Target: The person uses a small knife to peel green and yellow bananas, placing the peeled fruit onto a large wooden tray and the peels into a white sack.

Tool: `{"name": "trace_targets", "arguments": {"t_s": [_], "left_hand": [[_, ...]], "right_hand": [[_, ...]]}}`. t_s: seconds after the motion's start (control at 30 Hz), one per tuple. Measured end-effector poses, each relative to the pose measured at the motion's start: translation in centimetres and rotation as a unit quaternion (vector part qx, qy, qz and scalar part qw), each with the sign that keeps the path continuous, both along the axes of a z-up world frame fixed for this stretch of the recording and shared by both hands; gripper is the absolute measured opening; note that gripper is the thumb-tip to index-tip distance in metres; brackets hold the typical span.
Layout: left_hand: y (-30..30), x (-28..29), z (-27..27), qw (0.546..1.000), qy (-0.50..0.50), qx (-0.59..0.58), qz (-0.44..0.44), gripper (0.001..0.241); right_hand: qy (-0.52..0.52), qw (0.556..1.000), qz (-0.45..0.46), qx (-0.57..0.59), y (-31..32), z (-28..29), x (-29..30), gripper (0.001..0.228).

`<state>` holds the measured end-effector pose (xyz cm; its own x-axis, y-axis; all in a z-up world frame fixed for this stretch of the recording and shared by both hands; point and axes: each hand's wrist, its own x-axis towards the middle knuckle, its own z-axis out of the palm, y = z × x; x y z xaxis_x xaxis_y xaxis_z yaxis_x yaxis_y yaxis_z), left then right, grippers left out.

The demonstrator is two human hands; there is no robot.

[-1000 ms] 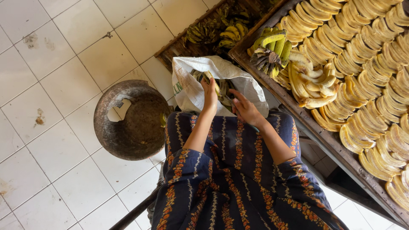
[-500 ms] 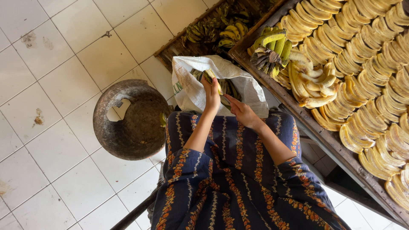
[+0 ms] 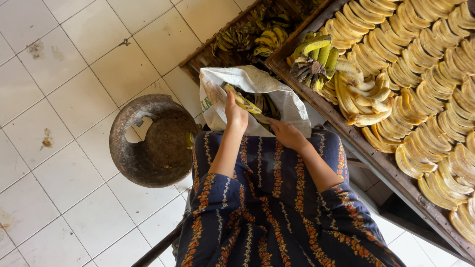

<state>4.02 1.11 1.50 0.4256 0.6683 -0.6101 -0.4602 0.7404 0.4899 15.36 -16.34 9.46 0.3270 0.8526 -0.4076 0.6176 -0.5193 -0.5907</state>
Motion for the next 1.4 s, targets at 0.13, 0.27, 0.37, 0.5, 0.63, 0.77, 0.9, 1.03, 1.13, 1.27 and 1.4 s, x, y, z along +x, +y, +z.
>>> {"name": "trace_targets", "arguments": {"t_s": [0.13,0.27,0.37,0.5,0.63,0.77,0.9,1.03,1.13,1.27,1.4], "left_hand": [[-0.5,0.1,0.3,1.000,0.001,0.006,-0.029,0.073],[-2.9,1.6,-1.7,0.995,-0.058,-0.061,-0.053,0.068],[-3.7,2.3,-3.8,0.993,-0.094,-0.054,-0.054,0.058],[-3.4,2.2,-3.9,0.995,-0.029,0.012,-0.096,0.053],[-3.1,1.1,-0.2,0.968,-0.052,0.073,-0.235,0.063],[-2.5,0.1,3.5,0.928,-0.050,0.171,-0.328,0.086],[-2.0,0.0,5.1,0.903,-0.058,0.291,-0.310,0.085],[-3.4,0.7,5.7,0.957,-0.090,0.142,-0.236,0.115],[-4.4,1.0,6.1,0.948,-0.073,0.110,-0.291,0.118],[-2.9,0.0,6.3,0.881,-0.200,0.208,-0.374,0.106],[-0.7,-1.3,5.8,0.863,-0.051,0.244,-0.439,0.080]], "right_hand": [[-0.031,0.993,-0.019,0.111,0.0,1.1,0.5,0.043],[0.015,0.982,-0.031,0.186,0.9,2.1,-0.6,0.047],[-0.040,0.988,-0.043,0.146,1.2,1.4,-1.2,0.040],[-0.025,0.985,-0.068,0.154,1.0,-0.5,-0.9,0.035],[0.013,0.970,-0.093,0.223,1.0,-1.4,0.1,0.030],[0.359,0.882,-0.280,0.124,0.8,-0.7,1.5,0.032],[0.490,0.750,-0.411,0.170,0.8,0.2,2.0,0.025],[0.400,0.808,-0.386,0.195,1.0,0.4,1.2,0.034],[0.415,0.823,-0.341,0.185,0.9,0.7,0.4,0.035],[0.460,0.788,-0.323,0.253,0.2,1.5,0.4,0.034],[0.455,0.757,-0.330,0.335,-1.0,1.3,2.6,0.036]]}}
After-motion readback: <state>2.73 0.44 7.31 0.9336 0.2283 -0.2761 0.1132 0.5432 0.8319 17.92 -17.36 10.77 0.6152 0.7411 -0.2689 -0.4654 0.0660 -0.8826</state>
